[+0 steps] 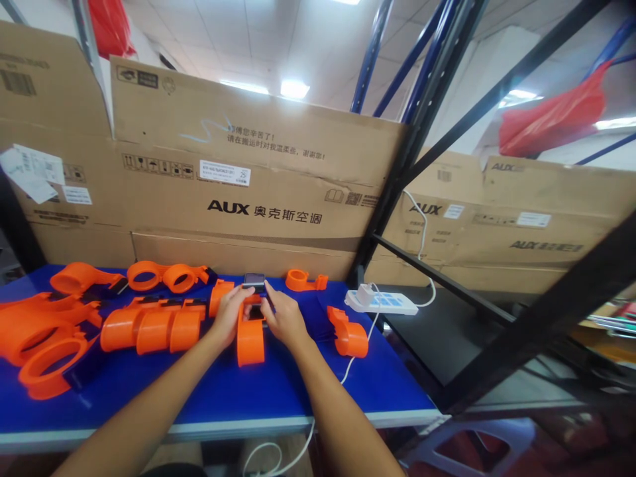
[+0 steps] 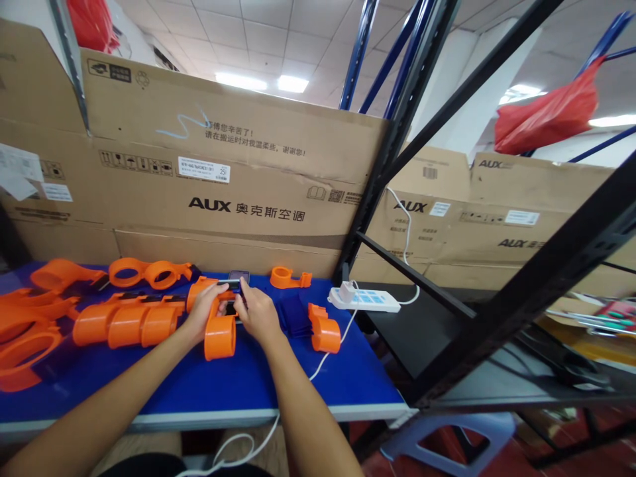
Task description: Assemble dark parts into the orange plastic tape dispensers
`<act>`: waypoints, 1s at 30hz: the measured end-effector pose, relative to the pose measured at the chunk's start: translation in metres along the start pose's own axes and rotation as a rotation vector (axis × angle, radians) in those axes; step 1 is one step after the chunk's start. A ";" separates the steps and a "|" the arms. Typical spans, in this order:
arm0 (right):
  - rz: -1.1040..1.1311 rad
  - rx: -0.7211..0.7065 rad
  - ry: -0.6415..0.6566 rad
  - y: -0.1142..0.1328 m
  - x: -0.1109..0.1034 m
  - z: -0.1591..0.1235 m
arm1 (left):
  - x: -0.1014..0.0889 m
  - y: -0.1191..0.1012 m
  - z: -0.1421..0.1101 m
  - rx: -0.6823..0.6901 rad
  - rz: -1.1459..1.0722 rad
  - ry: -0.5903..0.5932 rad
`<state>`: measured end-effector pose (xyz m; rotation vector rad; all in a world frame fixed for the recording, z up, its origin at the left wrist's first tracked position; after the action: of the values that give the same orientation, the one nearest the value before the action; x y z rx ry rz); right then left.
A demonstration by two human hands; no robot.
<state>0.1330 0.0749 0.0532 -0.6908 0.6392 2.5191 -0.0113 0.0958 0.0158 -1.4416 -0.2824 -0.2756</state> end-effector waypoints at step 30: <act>1.162 1.008 -0.555 -0.099 -0.007 -0.021 | -0.007 -0.001 -0.001 -0.103 -0.076 -0.088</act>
<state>0.1974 0.1397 0.0100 0.9595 2.2396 2.4325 -0.0180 0.0950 0.0143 -1.5491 -0.4002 -0.2929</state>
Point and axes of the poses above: each hand's wrist, its own z-axis towards the middle knuckle, its own x-axis out of the palm, y = z × x, the point moved 6 cm from there along z, towards the middle knuckle, and after that the axes turned 8 degrees about z, right-handed, at the moved point
